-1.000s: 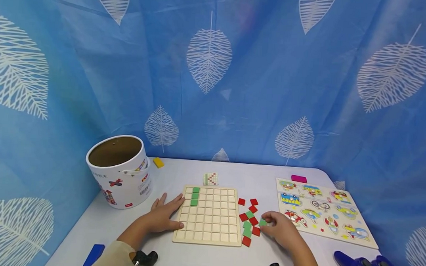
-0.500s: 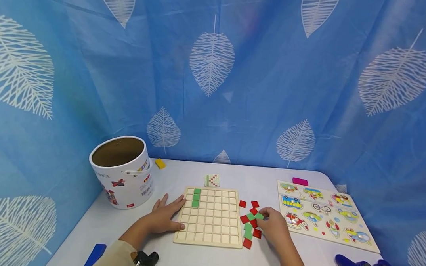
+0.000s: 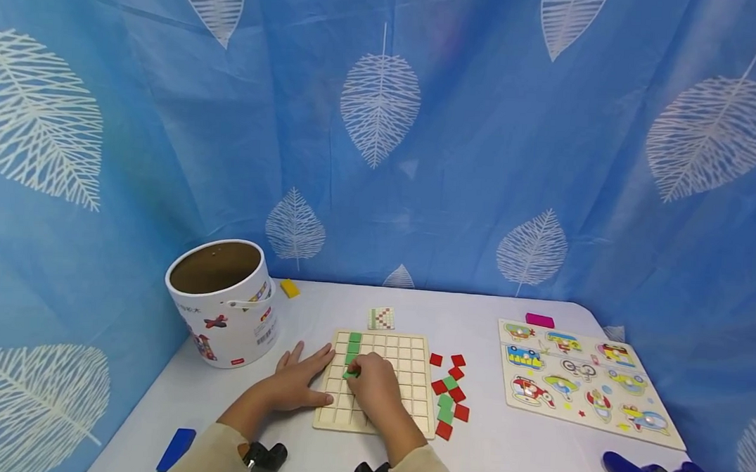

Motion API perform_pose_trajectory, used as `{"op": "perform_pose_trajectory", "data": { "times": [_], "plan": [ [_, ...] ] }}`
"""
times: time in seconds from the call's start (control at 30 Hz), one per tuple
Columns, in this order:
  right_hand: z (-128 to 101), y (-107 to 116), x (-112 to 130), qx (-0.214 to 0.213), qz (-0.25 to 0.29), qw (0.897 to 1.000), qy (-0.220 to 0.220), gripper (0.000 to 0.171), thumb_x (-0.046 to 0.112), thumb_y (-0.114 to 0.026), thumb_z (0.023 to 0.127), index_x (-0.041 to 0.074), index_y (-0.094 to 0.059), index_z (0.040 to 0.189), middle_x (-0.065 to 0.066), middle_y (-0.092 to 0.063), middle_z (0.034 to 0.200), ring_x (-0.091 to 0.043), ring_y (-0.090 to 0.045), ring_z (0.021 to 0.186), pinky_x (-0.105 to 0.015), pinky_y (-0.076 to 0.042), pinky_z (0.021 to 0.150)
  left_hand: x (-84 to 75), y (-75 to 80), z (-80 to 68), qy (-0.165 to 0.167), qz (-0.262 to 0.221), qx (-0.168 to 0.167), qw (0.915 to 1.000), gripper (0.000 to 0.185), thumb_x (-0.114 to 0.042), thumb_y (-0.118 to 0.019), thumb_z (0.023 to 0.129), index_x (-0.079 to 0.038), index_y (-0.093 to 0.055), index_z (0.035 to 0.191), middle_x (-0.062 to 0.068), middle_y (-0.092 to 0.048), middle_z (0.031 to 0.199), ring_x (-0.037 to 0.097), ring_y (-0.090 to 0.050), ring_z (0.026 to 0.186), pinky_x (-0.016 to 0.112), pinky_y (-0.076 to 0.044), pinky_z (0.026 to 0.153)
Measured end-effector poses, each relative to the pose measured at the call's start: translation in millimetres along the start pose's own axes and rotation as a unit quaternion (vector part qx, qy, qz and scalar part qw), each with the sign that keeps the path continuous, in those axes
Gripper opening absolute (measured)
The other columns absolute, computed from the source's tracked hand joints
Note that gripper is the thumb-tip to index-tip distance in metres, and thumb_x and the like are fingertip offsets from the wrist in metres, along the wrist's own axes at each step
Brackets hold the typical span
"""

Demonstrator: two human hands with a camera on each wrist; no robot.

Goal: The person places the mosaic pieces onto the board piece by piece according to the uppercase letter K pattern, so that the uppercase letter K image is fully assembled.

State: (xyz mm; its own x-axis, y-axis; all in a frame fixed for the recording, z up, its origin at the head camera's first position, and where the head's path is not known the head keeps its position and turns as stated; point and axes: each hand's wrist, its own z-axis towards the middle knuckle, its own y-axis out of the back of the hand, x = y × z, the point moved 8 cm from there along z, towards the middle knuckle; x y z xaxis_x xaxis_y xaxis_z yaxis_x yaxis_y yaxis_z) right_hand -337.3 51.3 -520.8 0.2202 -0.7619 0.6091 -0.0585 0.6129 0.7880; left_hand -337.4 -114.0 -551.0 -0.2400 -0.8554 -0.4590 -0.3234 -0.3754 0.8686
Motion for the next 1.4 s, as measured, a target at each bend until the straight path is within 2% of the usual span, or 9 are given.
{"op": "perform_pose_trajectory", "data": {
  "times": [0.2,0.37,0.47,0.57,0.7,0.87,1.0,1.23,1.4],
  "plan": [
    [-1.7,0.7,4.6,-0.023,-0.031,0.999,0.029,0.007,0.017,-0.081,0.091,0.022,-0.082,0.097,0.007,-0.071,0.102,-0.018,-0.066,0.104,-0.041,-0.056,0.091,-0.2,1.0,1.5,0.000,0.003,0.004,1.0000,0.104,-0.071,-0.074,0.084,-0.025,-0.031,0.166,-0.005,-0.022,0.175,0.050,0.005,0.160,0.070,0.003,0.126],
    [-1.8,2.8,4.4,-0.039,-0.040,0.998,0.031,0.008,0.016,-0.080,0.092,0.022,-0.083,0.096,0.007,-0.069,0.101,-0.018,-0.064,0.102,-0.041,-0.056,0.089,-2.3,3.6,1.1,-0.004,0.001,0.007,1.0000,0.104,-0.071,-0.073,0.084,-0.023,-0.031,0.166,-0.003,-0.023,0.175,0.051,0.005,0.160,0.071,0.003,0.125],
    [-1.1,3.5,4.9,-0.027,-0.037,0.998,0.043,0.009,0.015,-0.079,0.093,0.019,-0.083,0.099,0.004,-0.070,0.101,-0.021,-0.066,0.102,-0.043,-0.056,0.090,-2.7,4.6,1.3,-0.002,0.006,0.007,1.0000,0.103,-0.071,-0.072,0.085,-0.024,-0.030,0.167,-0.004,-0.022,0.175,0.050,0.005,0.160,0.070,0.003,0.126],
    [-2.9,10.1,0.8,-0.010,-0.008,0.999,0.052,0.017,0.017,-0.077,0.094,0.017,-0.082,0.111,0.000,-0.071,0.112,-0.024,-0.067,0.110,-0.047,-0.056,0.096,-2.5,4.7,1.0,0.000,0.006,0.008,0.9999,0.103,-0.071,-0.073,0.085,-0.025,-0.030,0.167,-0.004,-0.021,0.176,0.050,0.005,0.160,0.070,0.003,0.126],
    [-12.5,42.3,-28.2,-0.019,0.037,0.999,0.019,0.030,0.019,-0.077,0.095,0.017,-0.076,0.125,-0.002,-0.068,0.124,-0.023,-0.065,0.112,-0.047,-0.057,0.096,-3.2,4.1,-0.6,0.006,-0.003,0.009,0.9999,0.104,-0.071,-0.075,0.083,-0.026,-0.031,0.166,-0.005,-0.021,0.176,0.049,0.006,0.161,0.069,0.004,0.126],
    [-35.0,91.4,-93.9,-0.032,0.008,0.998,-0.060,0.023,0.021,-0.081,0.092,0.017,-0.076,0.115,0.000,-0.069,0.116,-0.020,-0.062,0.102,-0.045,-0.057,0.093,-3.3,2.7,-1.8,0.013,-0.005,0.008,0.9999,0.105,-0.071,-0.075,0.082,-0.026,-0.031,0.166,-0.005,-0.021,0.175,0.049,0.006,0.161,0.069,0.003,0.126],
    [-46.1,106.4,-133.2,-0.013,-0.010,0.995,-0.095,0.022,0.021,-0.079,0.094,0.015,-0.076,0.114,-0.004,-0.067,0.115,-0.022,-0.059,0.103,-0.050,-0.055,0.097,-1.4,3.9,-2.3,0.018,-0.003,0.009,0.9998,0.106,-0.071,-0.076,0.081,-0.026,-0.031,0.166,-0.006,-0.021,0.175,0.048,0.006,0.161,0.069,0.004,0.126],
    [-43.6,113.0,-151.1,0.001,-0.016,0.994,-0.106,0.026,0.019,-0.075,0.096,0.013,-0.077,0.122,-0.013,-0.064,0.122,-0.027,-0.060,0.108,-0.057,-0.053,0.100,-1.6,7.6,-1.7,0.012,-0.002,0.005,0.9999,0.105,-0.071,-0.075,0.083,-0.026,-0.031,0.166,-0.006,-0.021,0.176,0.048,0.006,0.161,0.069,0.003,0.126],
    [-45.9,115.6,-158.7,0.017,-0.024,0.993,-0.113,0.033,0.018,-0.078,0.093,0.010,-0.075,0.126,-0.012,-0.063,0.119,-0.024,-0.056,0.102,-0.048,-0.053,0.092,-2.0,4.7,-1.1,0.009,-0.005,0.009,0.9999,0.104,-0.071,-0.075,0.083,-0.026,-0.031,0.166,-0.006,-0.021,0.176,0.049,0.006,0.161,0.069,0.003,0.126]
  ]
}}
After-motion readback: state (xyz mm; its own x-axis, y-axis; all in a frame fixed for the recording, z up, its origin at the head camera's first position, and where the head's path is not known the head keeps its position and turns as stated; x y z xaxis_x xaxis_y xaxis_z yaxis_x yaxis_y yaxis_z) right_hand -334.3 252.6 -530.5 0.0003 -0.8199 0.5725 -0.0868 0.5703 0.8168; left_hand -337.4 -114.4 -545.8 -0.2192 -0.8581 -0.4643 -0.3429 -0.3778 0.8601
